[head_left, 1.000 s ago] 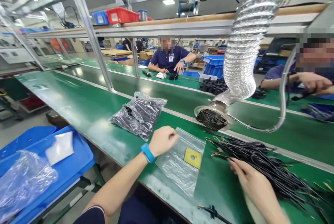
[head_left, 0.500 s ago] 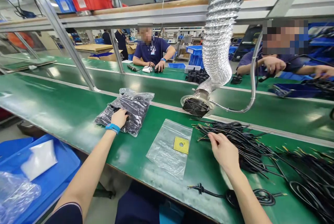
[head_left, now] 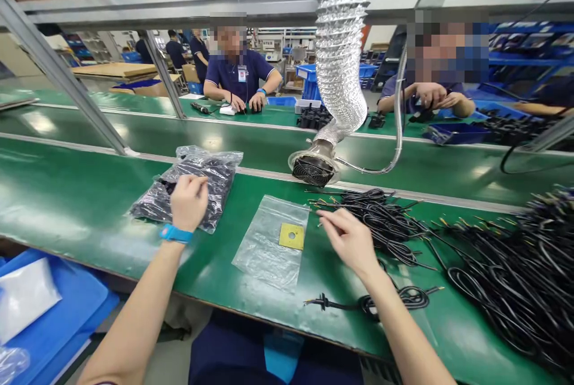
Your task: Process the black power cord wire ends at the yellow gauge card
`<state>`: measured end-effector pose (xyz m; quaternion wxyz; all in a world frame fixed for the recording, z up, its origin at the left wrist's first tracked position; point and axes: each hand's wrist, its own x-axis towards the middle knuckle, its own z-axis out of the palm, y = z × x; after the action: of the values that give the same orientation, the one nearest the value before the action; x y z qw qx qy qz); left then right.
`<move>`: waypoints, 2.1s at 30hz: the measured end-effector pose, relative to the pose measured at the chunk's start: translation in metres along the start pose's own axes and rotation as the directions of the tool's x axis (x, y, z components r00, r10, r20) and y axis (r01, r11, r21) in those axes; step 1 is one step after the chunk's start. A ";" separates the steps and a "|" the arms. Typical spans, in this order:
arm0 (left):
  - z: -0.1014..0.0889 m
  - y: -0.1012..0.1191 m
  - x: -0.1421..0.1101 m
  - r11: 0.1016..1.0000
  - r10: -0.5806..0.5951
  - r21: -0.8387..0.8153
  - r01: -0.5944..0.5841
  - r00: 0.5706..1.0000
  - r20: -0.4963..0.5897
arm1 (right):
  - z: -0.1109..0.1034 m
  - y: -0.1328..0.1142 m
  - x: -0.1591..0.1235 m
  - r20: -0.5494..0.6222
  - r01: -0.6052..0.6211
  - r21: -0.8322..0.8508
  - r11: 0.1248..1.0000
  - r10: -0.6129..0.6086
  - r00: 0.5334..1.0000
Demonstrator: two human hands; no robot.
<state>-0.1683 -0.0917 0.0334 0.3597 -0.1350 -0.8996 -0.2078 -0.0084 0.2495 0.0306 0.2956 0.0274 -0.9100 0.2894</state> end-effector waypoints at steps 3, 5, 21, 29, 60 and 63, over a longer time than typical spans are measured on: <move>0.012 0.050 0.005 0.978 0.091 -0.198 -0.072 0.992 0.087 | 0.025 -0.003 -0.014 0.115 0.056 -0.053 0.997 -0.050 0.992; 0.028 0.075 0.009 0.950 0.089 -0.311 -0.033 0.982 0.166 | 0.031 -0.002 -0.021 0.130 0.085 -0.098 0.992 -0.072 0.989; 0.091 0.117 -0.023 0.169 -0.056 -0.725 0.668 0.741 0.669 | 0.026 0.004 -0.026 0.186 0.198 -0.169 0.966 -0.166 0.969; 0.069 0.154 -0.046 -0.237 0.311 -0.439 0.867 0.496 0.811 | 0.025 0.000 -0.022 -0.026 0.027 0.135 0.991 -0.024 0.999; 0.062 0.151 -0.042 0.060 0.316 -0.577 0.814 0.533 0.785 | 0.028 0.002 -0.023 0.034 -0.043 0.119 0.992 0.039 0.999; 0.063 0.149 -0.041 0.081 0.340 -0.562 0.823 0.507 0.792 | 0.029 0.003 -0.023 -0.015 -0.019 0.105 0.994 0.021 1.000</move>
<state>-0.1175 0.0648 0.0046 -0.3267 -0.2170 -0.5785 -0.7152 -0.0054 0.2334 -0.0032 0.2982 0.0313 -0.8913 0.3400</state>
